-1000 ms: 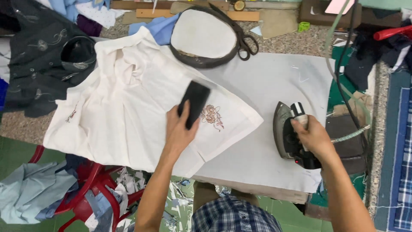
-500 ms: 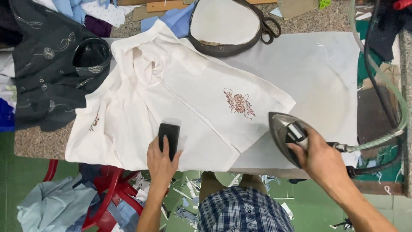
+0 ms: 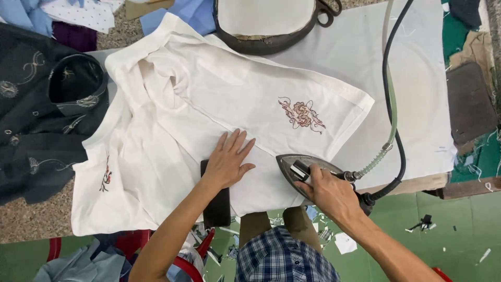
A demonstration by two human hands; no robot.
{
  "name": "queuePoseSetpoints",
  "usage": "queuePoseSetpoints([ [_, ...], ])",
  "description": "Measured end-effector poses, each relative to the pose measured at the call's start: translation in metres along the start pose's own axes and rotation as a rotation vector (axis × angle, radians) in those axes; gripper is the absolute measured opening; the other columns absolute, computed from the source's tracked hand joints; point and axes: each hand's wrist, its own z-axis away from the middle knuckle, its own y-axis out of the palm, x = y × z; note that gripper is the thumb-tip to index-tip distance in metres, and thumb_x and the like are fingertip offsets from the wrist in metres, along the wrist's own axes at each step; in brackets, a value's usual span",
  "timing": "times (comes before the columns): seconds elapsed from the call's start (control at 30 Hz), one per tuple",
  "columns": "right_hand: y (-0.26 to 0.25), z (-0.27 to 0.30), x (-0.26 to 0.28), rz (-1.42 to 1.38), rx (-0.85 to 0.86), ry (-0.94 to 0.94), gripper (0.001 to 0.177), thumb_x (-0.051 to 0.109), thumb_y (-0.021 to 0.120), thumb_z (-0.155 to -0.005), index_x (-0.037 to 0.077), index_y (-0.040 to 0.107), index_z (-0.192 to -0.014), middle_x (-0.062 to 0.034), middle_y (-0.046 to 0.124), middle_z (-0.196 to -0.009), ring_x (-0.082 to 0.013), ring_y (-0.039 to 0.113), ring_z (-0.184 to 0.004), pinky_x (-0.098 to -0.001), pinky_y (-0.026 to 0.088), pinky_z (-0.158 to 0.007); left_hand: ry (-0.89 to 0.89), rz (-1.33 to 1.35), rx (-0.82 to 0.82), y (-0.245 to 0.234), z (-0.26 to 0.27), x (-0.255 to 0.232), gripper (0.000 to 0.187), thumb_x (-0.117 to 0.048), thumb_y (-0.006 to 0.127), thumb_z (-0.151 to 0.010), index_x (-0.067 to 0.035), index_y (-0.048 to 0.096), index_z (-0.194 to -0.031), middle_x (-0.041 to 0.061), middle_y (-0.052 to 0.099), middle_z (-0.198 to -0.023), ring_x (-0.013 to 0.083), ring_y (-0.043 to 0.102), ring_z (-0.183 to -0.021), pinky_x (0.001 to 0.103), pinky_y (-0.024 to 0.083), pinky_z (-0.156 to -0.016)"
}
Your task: The person irons a white shirt with red embroidery on an ironing board. They use a steam iron and a black pressing cloth, smoothing the shirt's body, sleeves, and collar while frequently repositioning the garment.
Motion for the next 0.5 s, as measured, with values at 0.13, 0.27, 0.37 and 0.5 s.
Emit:
queuePoseSetpoints([
  [0.13, -0.005, -0.015, 0.012, 0.037, 0.013, 0.021, 0.046, 0.054, 0.046, -0.101, 0.013, 0.051, -0.121, -0.0092, 0.068, -0.088, -0.0310, 0.077, -0.074, -0.0443, 0.060, -0.061, -0.066, 0.048, 0.056, -0.014, 0.002, 0.013, 0.077, -0.069, 0.014, -0.101, -0.022, 0.033, -0.160, 0.015, 0.023, -0.167, 0.0316, 0.018, -0.155, 0.057, 0.007, -0.126],
  [0.27, -0.010, -0.036, 0.028, 0.048, -0.068, -0.047, 0.046, 0.051, 0.046, -0.101, 0.011, 0.052, -0.121, -0.0096, 0.067, -0.084, -0.0308, 0.077, -0.069, -0.0432, 0.059, -0.057, -0.125, 0.079, 0.049, -0.024, 0.006, 0.031, 0.072, -0.068, 0.015, -0.102, -0.028, 0.035, -0.159, 0.009, 0.022, -0.169, 0.0280, 0.018, -0.156, 0.056, 0.003, -0.126],
  [0.37, -0.018, -0.054, 0.044, 0.060, -0.098, -0.082, 0.046, 0.051, 0.047, -0.101, 0.010, 0.053, -0.120, -0.0108, 0.067, -0.082, -0.0312, 0.077, -0.067, -0.0428, 0.059, -0.055, -0.176, 0.101, 0.084, -0.027, 0.007, 0.050, 0.075, -0.072, 0.014, -0.099, -0.033, 0.031, -0.160, 0.004, 0.021, -0.170, 0.0258, 0.016, -0.156, 0.055, 0.000, -0.127],
  [0.5, -0.036, -0.074, 0.070, 0.048, -0.130, -0.119, 0.046, 0.050, 0.050, -0.100, 0.008, 0.055, -0.118, -0.0125, 0.068, -0.080, -0.0329, 0.076, -0.067, -0.0439, 0.059, -0.055, -0.192, 0.090, 0.014, -0.019, 0.012, 0.073, 0.071, -0.070, 0.020, -0.100, -0.033, 0.034, -0.159, 0.003, 0.025, -0.169, 0.0253, 0.019, -0.156, 0.055, 0.002, -0.127],
])
